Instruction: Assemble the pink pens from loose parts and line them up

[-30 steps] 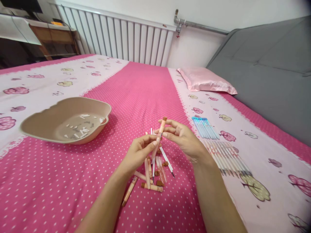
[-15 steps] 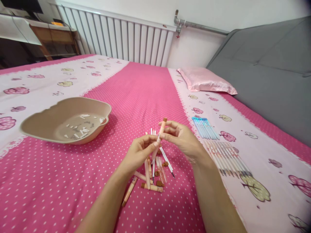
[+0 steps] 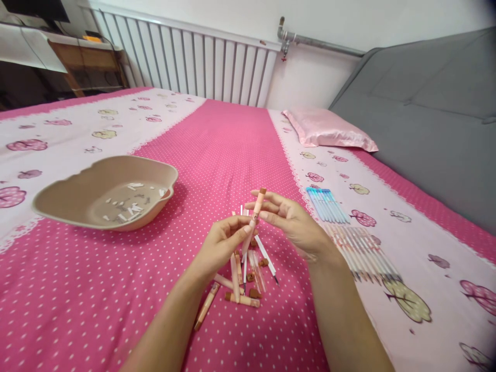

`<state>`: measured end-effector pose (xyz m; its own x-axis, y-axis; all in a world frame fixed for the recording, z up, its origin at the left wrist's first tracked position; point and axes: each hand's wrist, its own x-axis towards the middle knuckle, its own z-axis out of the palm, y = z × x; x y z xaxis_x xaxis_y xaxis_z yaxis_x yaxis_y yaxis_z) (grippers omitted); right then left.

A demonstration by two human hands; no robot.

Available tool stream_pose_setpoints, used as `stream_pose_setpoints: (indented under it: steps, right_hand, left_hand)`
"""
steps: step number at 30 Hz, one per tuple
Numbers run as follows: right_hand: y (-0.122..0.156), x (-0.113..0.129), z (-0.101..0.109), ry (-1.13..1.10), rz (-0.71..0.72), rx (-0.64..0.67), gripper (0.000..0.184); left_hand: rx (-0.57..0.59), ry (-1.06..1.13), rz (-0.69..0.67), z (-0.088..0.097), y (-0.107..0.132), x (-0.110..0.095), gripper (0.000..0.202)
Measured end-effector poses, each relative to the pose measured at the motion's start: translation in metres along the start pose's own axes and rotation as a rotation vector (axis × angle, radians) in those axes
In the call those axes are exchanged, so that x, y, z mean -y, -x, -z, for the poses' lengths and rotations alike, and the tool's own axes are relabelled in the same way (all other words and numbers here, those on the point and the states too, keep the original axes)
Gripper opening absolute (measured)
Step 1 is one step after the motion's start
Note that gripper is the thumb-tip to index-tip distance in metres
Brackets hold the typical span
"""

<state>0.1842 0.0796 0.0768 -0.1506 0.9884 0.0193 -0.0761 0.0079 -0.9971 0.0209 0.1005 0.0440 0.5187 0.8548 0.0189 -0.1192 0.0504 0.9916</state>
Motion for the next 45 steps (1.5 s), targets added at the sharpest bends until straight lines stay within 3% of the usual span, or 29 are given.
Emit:
stream_pose_setpoints:
  steps: [7, 20, 32, 45]
  right_hand:
    - [-0.0008, -0.0011, -0.0006, 0.015, 0.007, -0.026, 0.035]
    - [-0.0039, -0.0071, -0.0015, 0.099, 0.007, -0.166, 0.05]
    - [-0.0013, -0.0016, -0.0017, -0.036, 0.012, -0.002, 0.04]
    - [-0.0019, -0.0037, -0.0028, 0.033, -0.008, -0.124, 0.045]
  left_hand:
    - [-0.006, 0.004, 0.007, 0.0, -0.0003, 0.0013, 0.026]
    - [0.026, 0.038, 0.003, 0.0012, -0.0013, 0.0038, 0.027]
    - [0.006, 0.011, -0.015, 0.0022, -0.0015, 0.0024, 0.023]
    - [0.033, 0.047, -0.006, 0.0023, -0.0012, 0.004, 0.024]
